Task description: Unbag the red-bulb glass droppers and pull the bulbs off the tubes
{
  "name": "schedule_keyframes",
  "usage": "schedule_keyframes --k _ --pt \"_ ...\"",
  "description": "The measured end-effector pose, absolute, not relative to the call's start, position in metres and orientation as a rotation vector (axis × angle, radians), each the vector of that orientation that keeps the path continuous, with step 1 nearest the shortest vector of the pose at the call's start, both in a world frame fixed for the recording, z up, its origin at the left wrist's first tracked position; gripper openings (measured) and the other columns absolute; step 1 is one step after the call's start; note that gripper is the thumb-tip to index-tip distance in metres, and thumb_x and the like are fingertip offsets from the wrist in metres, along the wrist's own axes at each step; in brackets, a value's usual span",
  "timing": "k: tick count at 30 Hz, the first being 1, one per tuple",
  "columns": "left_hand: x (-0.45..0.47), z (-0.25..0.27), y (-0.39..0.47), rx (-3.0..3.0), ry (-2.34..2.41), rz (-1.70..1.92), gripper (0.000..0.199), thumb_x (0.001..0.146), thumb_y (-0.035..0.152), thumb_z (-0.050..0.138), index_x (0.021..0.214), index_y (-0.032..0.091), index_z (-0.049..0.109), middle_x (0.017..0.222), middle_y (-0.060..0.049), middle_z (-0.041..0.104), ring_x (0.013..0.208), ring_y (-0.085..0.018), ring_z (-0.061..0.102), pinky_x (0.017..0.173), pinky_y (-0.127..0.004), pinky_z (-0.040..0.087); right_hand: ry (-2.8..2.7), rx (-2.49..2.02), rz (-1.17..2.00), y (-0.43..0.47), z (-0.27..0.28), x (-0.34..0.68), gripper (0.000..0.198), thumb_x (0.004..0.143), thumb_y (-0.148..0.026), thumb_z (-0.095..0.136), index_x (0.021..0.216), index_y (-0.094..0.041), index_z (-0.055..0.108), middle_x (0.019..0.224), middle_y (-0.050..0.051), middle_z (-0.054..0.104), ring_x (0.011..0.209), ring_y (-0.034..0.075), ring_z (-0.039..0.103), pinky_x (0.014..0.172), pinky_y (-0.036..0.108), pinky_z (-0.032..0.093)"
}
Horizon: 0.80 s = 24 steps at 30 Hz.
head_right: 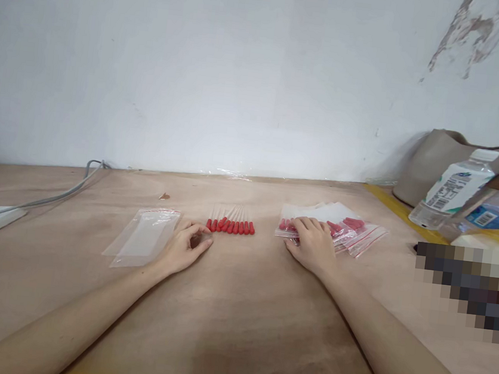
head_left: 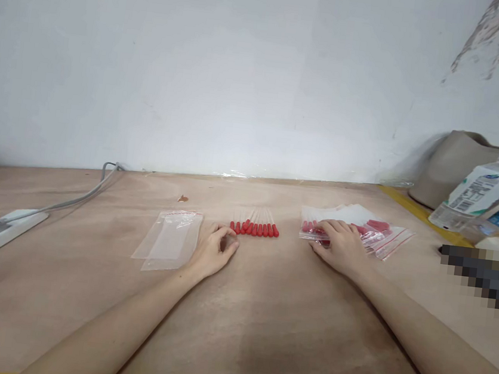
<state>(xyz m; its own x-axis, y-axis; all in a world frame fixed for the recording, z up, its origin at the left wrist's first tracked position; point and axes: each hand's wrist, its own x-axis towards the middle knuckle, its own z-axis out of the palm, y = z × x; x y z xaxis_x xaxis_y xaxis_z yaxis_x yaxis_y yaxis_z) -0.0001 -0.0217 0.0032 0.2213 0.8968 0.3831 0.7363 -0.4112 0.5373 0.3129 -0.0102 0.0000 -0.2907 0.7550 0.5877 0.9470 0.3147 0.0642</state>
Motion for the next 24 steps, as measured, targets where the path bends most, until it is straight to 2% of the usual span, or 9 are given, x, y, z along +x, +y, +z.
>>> schedule_keyframes --k 2,5,7,10,12,15,18,20,24 --pt "0.0 0.003 -0.022 2.252 1.553 0.963 0.018 0.077 0.03 0.051 0.09 0.02 0.058 0.091 -0.003 0.051 0.069 -0.013 0.051 0.069 -0.029 0.044 -2.157 -1.512 -0.602 -0.008 -0.002 0.31 0.024 0.078 -0.024 0.048 0.098 -0.02 0.06 0.102 0.006 0.063 0.094 0.022 0.054 0.08 0.034 0.031" --pt "-0.001 0.003 -0.022 2.245 1.566 0.957 0.019 0.077 0.031 0.051 0.091 0.02 0.058 0.09 -0.003 0.051 0.073 -0.015 0.052 0.07 -0.029 0.044 -2.189 -1.569 -0.663 -0.006 -0.004 0.313 0.021 0.081 -0.017 0.043 0.082 -0.019 0.064 0.09 0.006 0.066 0.087 0.021 0.056 0.078 0.034 0.03" --pt "-0.001 0.003 -0.022 2.24 1.57 0.948 0.019 0.077 0.03 0.051 0.092 0.02 0.058 0.091 -0.003 0.051 0.075 -0.015 0.052 0.07 -0.029 0.044 -2.159 -1.609 -0.694 -0.005 -0.004 0.318 0.022 0.083 -0.017 0.041 0.078 -0.018 0.063 0.087 0.006 0.066 0.085 0.021 0.056 0.076 0.034 0.03" --pt "-0.001 0.003 -0.022 2.249 1.562 0.945 0.018 0.078 0.03 0.051 0.092 0.02 0.057 0.092 -0.003 0.051 0.076 -0.015 0.053 0.07 -0.029 0.044 -2.096 -1.606 -0.662 -0.005 -0.005 0.32 0.021 0.083 -0.029 0.045 0.092 -0.018 0.061 0.098 0.007 0.065 0.091 0.022 0.055 0.076 0.034 0.031" --pt "-0.001 0.003 -0.022 2.266 1.556 0.945 0.018 0.078 0.029 0.051 0.091 0.02 0.057 0.092 -0.003 0.051 0.076 -0.015 0.052 0.071 -0.029 0.044 -2.064 -1.608 -0.643 -0.005 -0.006 0.317 0.03 0.08 -0.036 0.048 0.103 -0.019 0.057 0.105 0.008 0.062 0.095 0.024 0.053 0.077 0.035 0.031" --pt "-0.001 0.004 -0.023 2.288 1.557 0.938 0.016 0.078 0.028 0.051 0.09 0.019 0.057 0.092 -0.003 0.051 0.075 -0.015 0.052 0.071 -0.029 0.044 -2.043 -1.649 -0.653 -0.003 -0.007 0.308 0.03 0.079 -0.031 0.047 0.105 -0.02 0.058 0.109 0.007 0.061 0.096 0.025 0.053 0.079 0.036 0.028" --pt "-0.001 0.004 -0.023 2.296 1.56 0.933 0.015 0.078 0.028 0.051 0.09 0.02 0.057 0.092 -0.003 0.051 0.074 -0.014 0.052 0.071 -0.029 0.043 -2.084 -1.715 -0.677 0.0 -0.007 0.301 0.022 0.081 -0.023 0.043 0.088 -0.02 0.064 0.098 0.007 0.065 0.085 0.022 0.057 0.076 0.035 0.027" --pt "-0.002 0.003 -0.022 2.301 1.556 0.931 0.016 0.078 0.028 0.051 0.09 0.019 0.057 0.092 -0.003 0.051 0.074 -0.014 0.052 0.07 -0.029 0.044 -2.102 -1.75 -0.713 0.002 -0.007 0.301 0.025 0.083 -0.022 0.039 0.079 -0.018 0.064 0.087 0.007 0.066 0.077 0.022 0.059 0.072 0.034 0.026" --pt "-0.002 0.001 -0.022 2.336 1.553 0.924 0.016 0.079 0.028 0.05 0.09 0.019 0.057 0.093 -0.004 0.051 0.079 -0.016 0.052 0.074 -0.03 0.044 -1.963 -1.777 -0.734 0.005 -0.006 0.309 0.027 0.086 -0.025 0.035 0.083 -0.013 0.059 0.082 0.011 0.066 0.072 0.021 0.059 0.069 0.032 0.027"
